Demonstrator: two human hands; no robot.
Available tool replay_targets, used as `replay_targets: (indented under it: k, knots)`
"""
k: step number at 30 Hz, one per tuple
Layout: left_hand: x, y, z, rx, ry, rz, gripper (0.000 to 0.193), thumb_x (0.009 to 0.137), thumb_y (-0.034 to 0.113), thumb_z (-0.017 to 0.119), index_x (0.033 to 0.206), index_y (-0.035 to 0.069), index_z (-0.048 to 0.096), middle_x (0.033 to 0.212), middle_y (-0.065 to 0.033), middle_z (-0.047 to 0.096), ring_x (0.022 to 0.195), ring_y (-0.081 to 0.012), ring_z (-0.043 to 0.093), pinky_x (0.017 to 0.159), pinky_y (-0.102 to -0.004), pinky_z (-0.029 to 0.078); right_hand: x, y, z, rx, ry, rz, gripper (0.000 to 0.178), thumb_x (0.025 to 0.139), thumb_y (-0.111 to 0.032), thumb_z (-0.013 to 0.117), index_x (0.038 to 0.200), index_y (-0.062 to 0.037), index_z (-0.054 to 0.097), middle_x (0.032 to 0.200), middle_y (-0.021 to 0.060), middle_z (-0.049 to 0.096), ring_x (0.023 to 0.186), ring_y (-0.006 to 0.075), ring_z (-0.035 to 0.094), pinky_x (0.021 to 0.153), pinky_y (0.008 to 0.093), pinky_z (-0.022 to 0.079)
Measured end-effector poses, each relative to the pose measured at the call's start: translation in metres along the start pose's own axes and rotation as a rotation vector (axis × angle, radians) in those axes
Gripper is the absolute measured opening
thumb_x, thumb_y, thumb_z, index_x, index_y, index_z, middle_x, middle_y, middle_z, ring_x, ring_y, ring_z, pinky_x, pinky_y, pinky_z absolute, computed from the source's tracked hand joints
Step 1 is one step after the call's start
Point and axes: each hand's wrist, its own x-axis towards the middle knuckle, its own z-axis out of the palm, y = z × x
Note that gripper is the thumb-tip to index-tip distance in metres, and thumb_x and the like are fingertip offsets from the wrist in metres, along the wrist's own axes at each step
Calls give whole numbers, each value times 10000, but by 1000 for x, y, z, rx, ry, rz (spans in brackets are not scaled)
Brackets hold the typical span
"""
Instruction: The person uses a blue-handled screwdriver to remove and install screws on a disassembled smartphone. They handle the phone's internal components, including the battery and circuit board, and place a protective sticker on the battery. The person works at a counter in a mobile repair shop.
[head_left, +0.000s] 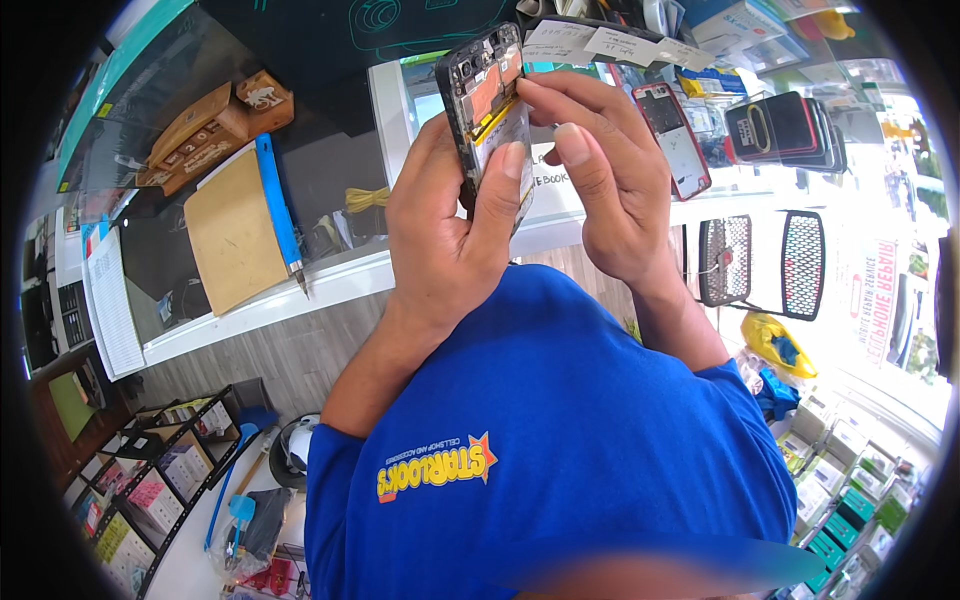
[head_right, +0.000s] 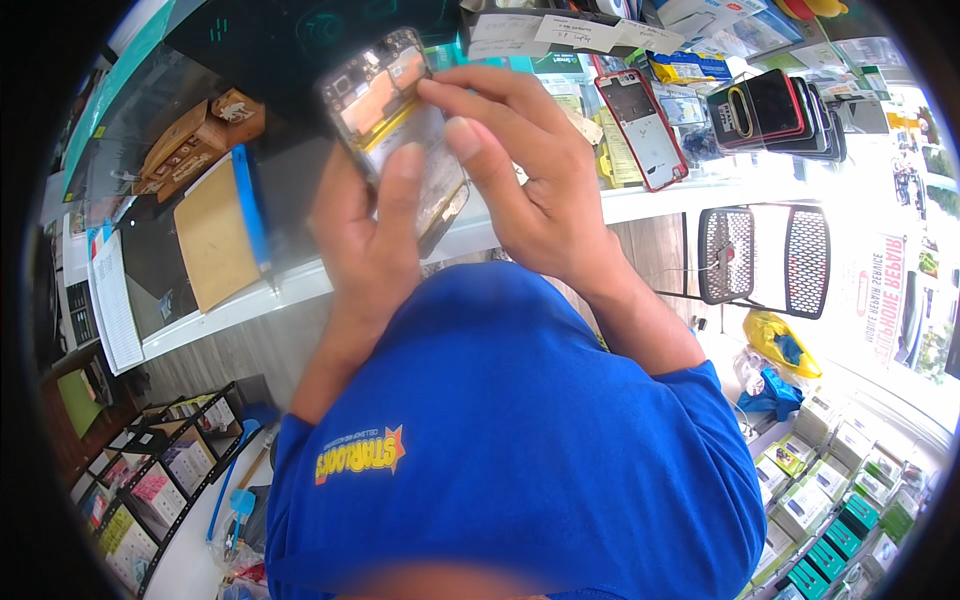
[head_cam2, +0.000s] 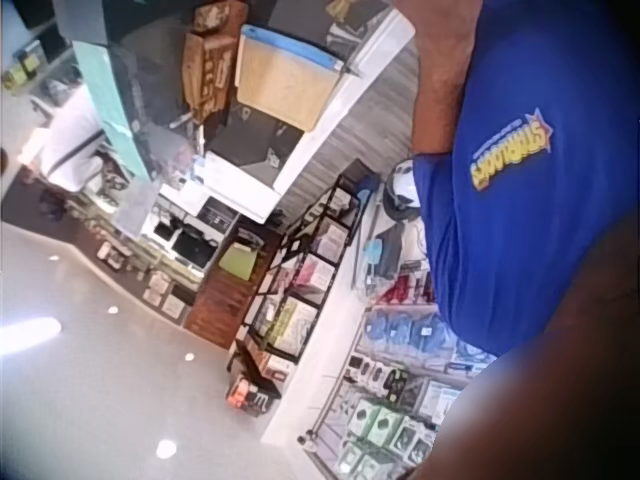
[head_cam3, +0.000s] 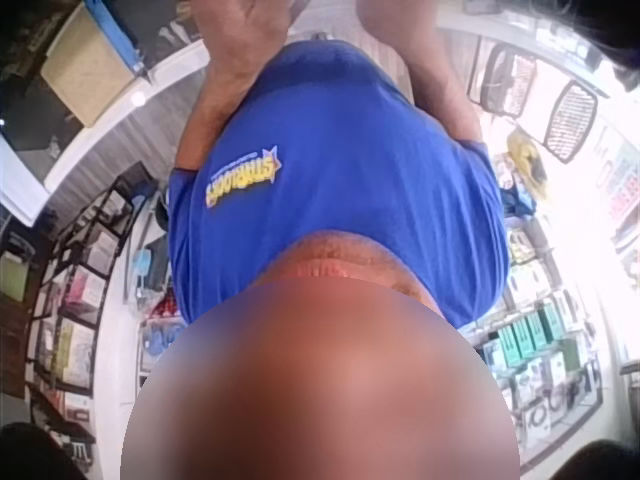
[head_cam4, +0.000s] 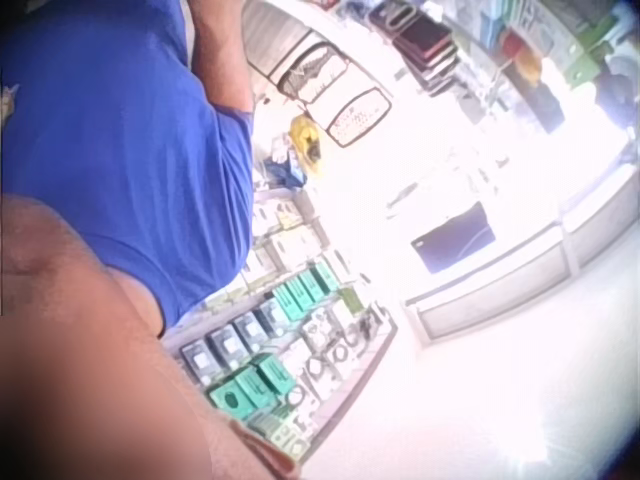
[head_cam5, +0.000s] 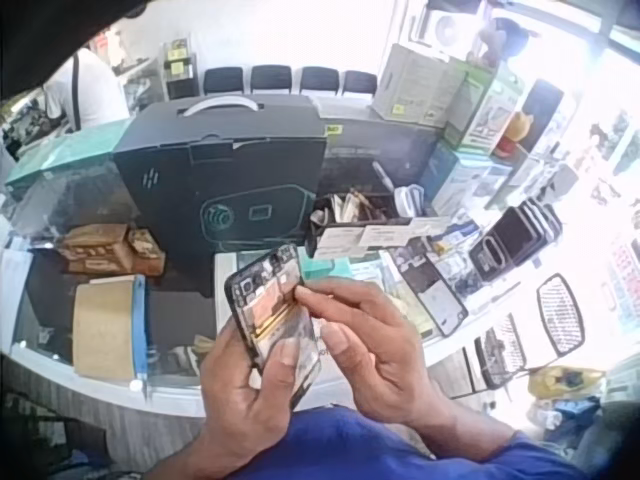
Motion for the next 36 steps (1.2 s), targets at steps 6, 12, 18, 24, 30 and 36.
replay_targets:
  k: [6, 12, 18, 24, 30, 36]
  knots:
    - [0, 3, 0, -64, 10, -4, 349, 1089, 182, 681, 1356, -41, 705, 1231, -188, 728, 1064, -273, 740, 887, -362, 576, -3, 3, 6, 164, 94, 24, 359, 1133, -210, 594, 1379, 4, 744, 1369, 194, 689, 1184, 276, 682, 1033, 374, 537]
    - [3, 5, -1, -43, 2, 12, 382, 1081, 168, 688, 1407, -30, 687, 1237, -191, 728, 1039, -252, 735, 863, -344, 572, -4, 3, 9, 113, 103, 6, 355, 1127, -189, 608, 1392, 12, 733, 1360, 184, 680, 1160, 275, 681, 983, 361, 555]
    - [1, 7, -5, 22, -28, -18, 423, 1072, 151, 691, 1455, -25, 663, 1253, -190, 720, 986, -227, 720, 809, -318, 565, -3, -1, 12, -93, 93, -84, 369, 1114, -168, 626, 1420, 23, 706, 1355, 198, 657, 1149, 306, 671, 967, 378, 559]
    - [0, -1, -3, 90, -7, 78, 443, 1070, 141, 692, 1480, -21, 644, 1260, -182, 699, 917, -204, 698, 761, -311, 551, -6, -5, 24, -26, 113, -3, 386, 1103, -160, 633, 1432, 35, 691, 1362, 205, 649, 1154, 327, 644, 985, 411, 546]
    - [-6, -1, -6, 121, -31, -2, 462, 1084, 168, 675, 1505, -14, 625, 1238, -175, 696, 926, -210, 694, 764, -309, 553, -7, -3, 20, -247, 42, -56, 392, 1142, -199, 575, 1455, 3, 700, 1399, 203, 647, 1230, 304, 657, 1046, 397, 527]
    - [-4, -1, -1, -49, 35, -52, 376, 1088, 203, 673, 1379, -34, 700, 1192, -165, 702, 937, -205, 693, 780, -315, 551, -2, -6, 11, -87, 11, 12, 405, 1152, -216, 547, 1459, 1, 697, 1400, 193, 646, 1199, 278, 659, 999, 394, 549]
